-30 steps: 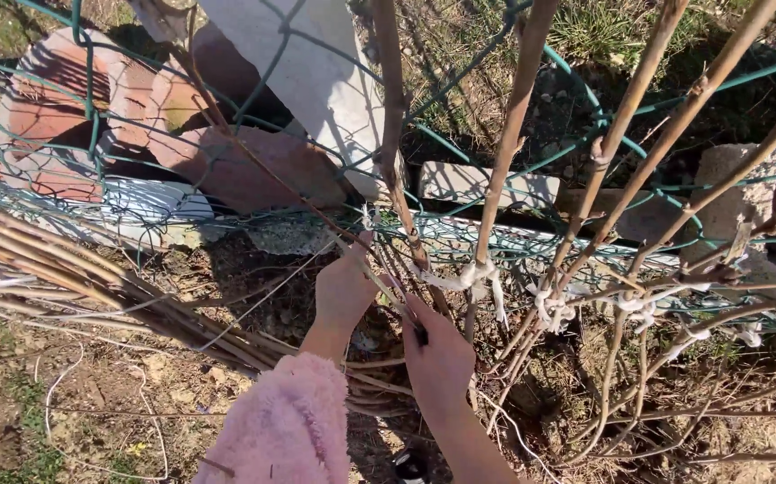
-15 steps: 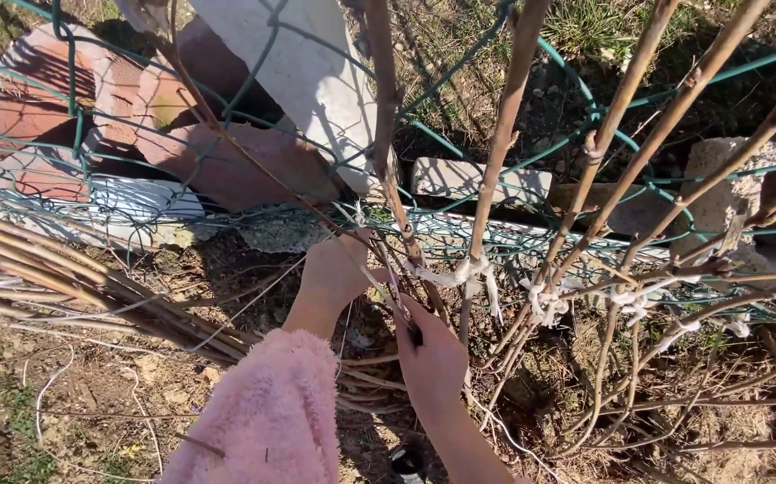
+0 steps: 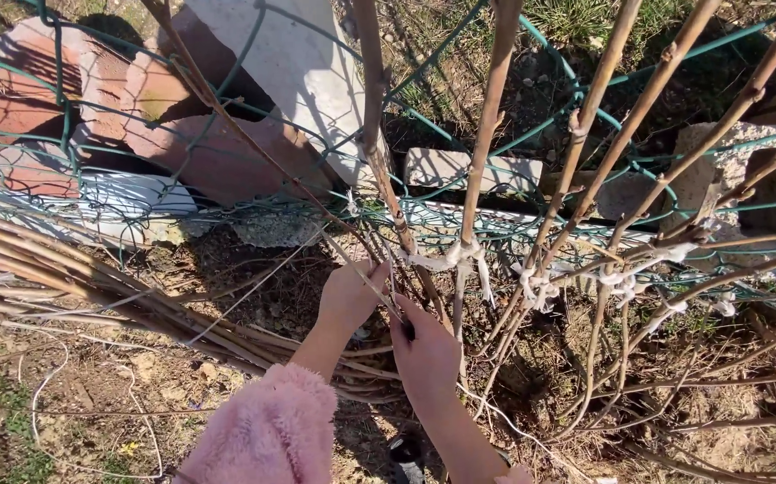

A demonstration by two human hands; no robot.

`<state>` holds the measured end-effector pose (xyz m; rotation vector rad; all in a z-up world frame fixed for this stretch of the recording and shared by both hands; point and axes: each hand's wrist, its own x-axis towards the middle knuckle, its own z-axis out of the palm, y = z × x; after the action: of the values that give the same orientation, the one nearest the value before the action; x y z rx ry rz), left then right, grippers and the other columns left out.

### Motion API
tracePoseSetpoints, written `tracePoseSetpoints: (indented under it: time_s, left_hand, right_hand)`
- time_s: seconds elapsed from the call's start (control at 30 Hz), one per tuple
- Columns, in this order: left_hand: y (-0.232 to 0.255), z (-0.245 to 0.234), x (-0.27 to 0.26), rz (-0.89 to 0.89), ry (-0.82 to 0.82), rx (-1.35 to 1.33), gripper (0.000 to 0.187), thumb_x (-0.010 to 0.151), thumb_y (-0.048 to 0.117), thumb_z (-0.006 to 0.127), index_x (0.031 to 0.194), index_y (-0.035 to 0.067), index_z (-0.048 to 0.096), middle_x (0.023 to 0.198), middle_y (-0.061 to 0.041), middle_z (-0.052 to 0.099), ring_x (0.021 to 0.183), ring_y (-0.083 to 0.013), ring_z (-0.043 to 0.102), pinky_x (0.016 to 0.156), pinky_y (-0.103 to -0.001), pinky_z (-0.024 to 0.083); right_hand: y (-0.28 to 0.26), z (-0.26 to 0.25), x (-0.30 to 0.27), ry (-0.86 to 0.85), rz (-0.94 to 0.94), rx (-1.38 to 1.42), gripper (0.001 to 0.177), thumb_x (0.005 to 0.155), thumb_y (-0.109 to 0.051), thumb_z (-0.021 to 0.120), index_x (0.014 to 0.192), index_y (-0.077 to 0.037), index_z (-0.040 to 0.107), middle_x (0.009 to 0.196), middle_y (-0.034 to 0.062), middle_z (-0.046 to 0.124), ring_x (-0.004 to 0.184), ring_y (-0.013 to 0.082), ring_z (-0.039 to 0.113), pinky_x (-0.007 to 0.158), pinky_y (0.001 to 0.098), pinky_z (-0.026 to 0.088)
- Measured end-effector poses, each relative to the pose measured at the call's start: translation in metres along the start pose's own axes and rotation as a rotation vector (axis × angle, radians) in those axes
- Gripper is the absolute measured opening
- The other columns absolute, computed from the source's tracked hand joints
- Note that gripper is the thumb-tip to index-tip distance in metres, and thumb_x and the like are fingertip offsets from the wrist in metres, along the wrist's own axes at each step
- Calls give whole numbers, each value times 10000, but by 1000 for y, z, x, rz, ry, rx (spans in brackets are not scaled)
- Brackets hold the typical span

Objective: Tying thin branches to a wire mesh fence using white strips of material and a knife to cut them.

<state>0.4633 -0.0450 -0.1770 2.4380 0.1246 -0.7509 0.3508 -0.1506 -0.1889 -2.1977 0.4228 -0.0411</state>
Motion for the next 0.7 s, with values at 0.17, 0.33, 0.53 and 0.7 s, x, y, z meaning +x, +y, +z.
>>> tracePoseSetpoints:
  time_s: [0.17, 0.33, 0.53, 0.7]
  left_hand:
    - [-23, 22, 2, 11, -257, -904, 387, 989, 330, 578, 810, 12, 710, 849, -113, 698, 757, -237, 645, 694, -367, 534]
    - [6, 11, -35, -42, -155, -927, 382, 1054, 328, 506, 858, 72, 713, 732, -56, 709, 776, -123, 700, 759, -238, 468]
    - [-26, 34, -15, 53, -119, -956, 404, 1121, 325, 414, 783, 120, 499, 627, -50, 493, 695, -215, 612, 718, -333, 463]
    - [-15, 32, -26, 37, -45, -849, 423, 1135, 290, 384, 777, 110, 520, 614, -16, 376, 548, -130, 410, 568, -290, 430]
  right_hand:
    - [-2, 0, 1, -26, 9, -10, 269, 981, -322, 596, 1193, -245, 742, 802, -25, 765, 543, 181, 655, 457, 344, 452]
    - [-4, -1, -4, -69, 82, 36, 244, 1004, -424, 602, 1065, -245, 756, 792, 25, 745, 788, 251, 742, 700, 349, 590]
    - [13, -34, -33, -150, 73, 174, 280, 1002, -346, 639, 1146, -130, 744, 865, 132, 772, 851, 334, 756, 743, 403, 604]
    - [58, -98, -131, 61, 251, 451, 229, 927, -267, 651, 989, -193, 859, 464, 68, 669, 425, 166, 642, 503, 291, 598]
